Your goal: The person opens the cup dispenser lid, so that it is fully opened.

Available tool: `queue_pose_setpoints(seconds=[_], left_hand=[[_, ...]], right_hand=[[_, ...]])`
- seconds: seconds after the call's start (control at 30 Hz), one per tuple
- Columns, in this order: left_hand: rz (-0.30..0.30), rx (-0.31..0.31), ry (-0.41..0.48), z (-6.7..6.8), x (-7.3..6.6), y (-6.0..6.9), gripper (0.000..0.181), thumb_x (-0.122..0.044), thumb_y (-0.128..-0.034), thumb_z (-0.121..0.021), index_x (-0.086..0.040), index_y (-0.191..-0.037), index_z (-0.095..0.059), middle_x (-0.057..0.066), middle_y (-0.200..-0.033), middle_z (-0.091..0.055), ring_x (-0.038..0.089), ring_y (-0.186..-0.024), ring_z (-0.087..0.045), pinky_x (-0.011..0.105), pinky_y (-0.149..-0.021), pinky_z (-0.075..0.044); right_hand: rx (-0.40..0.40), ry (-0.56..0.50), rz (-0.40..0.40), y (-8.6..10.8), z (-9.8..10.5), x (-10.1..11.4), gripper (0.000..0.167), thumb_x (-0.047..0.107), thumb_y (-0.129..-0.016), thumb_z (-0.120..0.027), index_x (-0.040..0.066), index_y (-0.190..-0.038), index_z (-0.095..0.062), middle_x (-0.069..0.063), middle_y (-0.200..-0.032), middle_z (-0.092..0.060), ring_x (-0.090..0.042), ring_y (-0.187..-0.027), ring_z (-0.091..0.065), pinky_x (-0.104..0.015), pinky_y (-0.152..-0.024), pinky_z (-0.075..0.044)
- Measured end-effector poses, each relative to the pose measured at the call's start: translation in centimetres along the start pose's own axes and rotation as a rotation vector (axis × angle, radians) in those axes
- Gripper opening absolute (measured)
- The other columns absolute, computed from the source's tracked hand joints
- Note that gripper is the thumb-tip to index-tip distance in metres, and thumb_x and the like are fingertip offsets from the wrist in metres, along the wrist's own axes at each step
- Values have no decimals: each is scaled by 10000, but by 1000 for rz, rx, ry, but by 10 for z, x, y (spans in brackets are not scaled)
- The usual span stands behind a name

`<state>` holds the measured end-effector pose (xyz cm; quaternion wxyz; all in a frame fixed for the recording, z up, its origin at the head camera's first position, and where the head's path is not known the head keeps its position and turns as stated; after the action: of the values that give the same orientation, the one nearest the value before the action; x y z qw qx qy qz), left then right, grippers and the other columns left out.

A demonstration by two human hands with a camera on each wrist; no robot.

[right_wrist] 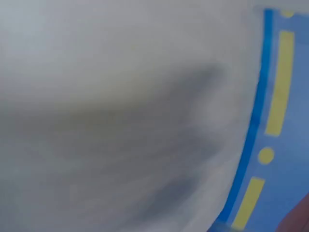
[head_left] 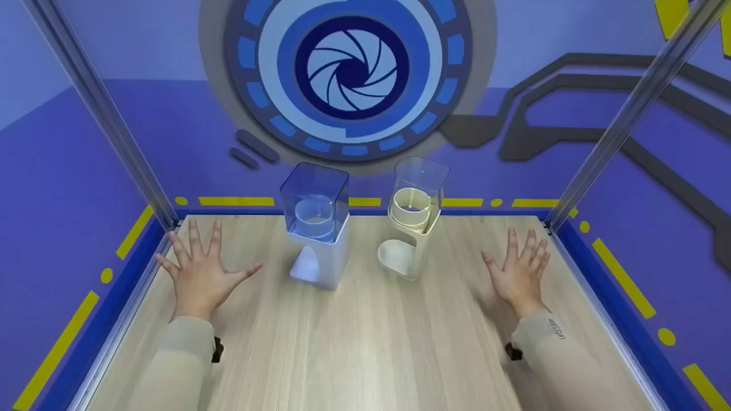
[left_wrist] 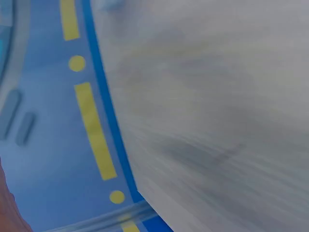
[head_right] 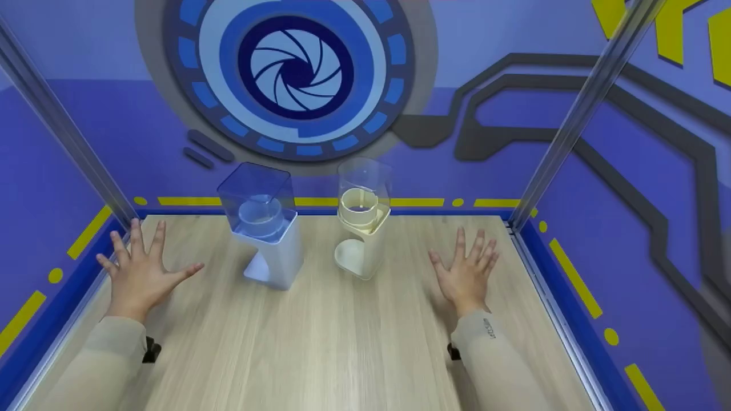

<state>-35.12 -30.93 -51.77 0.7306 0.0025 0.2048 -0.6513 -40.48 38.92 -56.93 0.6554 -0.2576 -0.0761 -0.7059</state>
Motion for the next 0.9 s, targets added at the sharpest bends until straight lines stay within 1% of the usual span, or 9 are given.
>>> queue_pose_setpoints(seconds=[0.13,0.3,0.43,0.57,0.6,0.67,0.77,0.83,0.9], left_hand=[[-17,-10,20,5,-11,-2,1389,-1030,-819,-614,-293,-1836,-21,160,-1886,233,643,-1688,203,960,-1236,148],[-23,-4,25,6,-22,-1,1384,-1042,-815,-601,-317,-1834,-8,117,-1880,273,617,-1704,197,942,-1251,158],[-38,-32,33,10,-30,0,1367,-1002,-829,-645,-323,-1834,-14,116,-1883,263,600,-1712,202,937,-1257,158],[-49,-50,69,11,-35,2,1357,-940,-841,-709,-312,-1837,-33,145,-1898,208,607,-1718,177,954,-1252,125],[-50,-52,88,11,-36,3,1357,-925,-843,-721,-308,-1838,-35,155,-1902,191,612,-1720,163,962,-1249,110],[-59,-57,159,12,-40,3,1351,-872,-851,-763,-296,-1840,-44,162,-1910,158,607,-1728,140,959,-1264,71],[-93,-51,321,11,-47,0,1344,-764,-865,-830,-282,-1842,-43,141,-1920,133,568,-1749,113,930,-1308,-18],[-117,-33,430,9,-52,0,1354,-697,-866,-874,-266,-1843,-41,118,-1924,126,535,-1760,98,902,-1331,-87],[-129,-15,511,7,-55,1,1356,-653,-872,-896,-252,-1843,-39,96,-1927,112,503,-1770,69,877,-1340,-158]], right_hand=[[-18,-57,52,3,-4,25,1002,692,-1123,-522,190,-1837,-29,-263,-1878,186,-577,-1711,252,-762,-1379,180],[-40,-75,101,8,-6,47,1005,624,-1105,-606,168,-1832,-83,-269,-1880,137,-590,-1718,199,-776,-1387,134],[-63,-82,135,7,-5,60,1057,637,-1065,-668,180,-1833,-103,-254,-1887,126,-586,-1722,187,-771,-1391,130],[-42,-86,129,7,-8,68,1116,648,-1039,-705,200,-1837,-67,-245,-1887,160,-578,-1722,210,-776,-1385,148],[-32,-93,122,8,-8,69,1124,639,-1038,-712,205,-1838,-53,-241,-1887,173,-575,-1722,218,-781,-1382,149],[-28,-112,111,8,-7,73,1136,614,-1036,-727,206,-1839,-34,-231,-1888,185,-563,-1725,224,-805,-1380,109],[-44,-166,101,9,-1,80,1140,580,-1040,-738,218,-1839,-10,-196,-1897,189,-528,-1739,215,-851,-1369,-7],[-61,-207,104,10,2,87,1137,563,-1044,-742,213,-1838,-7,-182,-1903,172,-512,-1751,182,-875,-1349,-97],[-88,-268,121,13,6,95,1131,527,-1037,-761,189,-1835,-34,-183,-1905,137,-502,-1757,134,-883,-1336,-150]])
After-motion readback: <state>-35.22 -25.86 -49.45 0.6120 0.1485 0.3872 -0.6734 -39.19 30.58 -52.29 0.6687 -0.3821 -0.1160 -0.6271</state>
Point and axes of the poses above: each hand's wrist, its own y-axis away from the middle knuckle, its own z-axis out of the back of the hand, x = y × z, the point moved 10 cm from there along -y, towards the middle knuckle
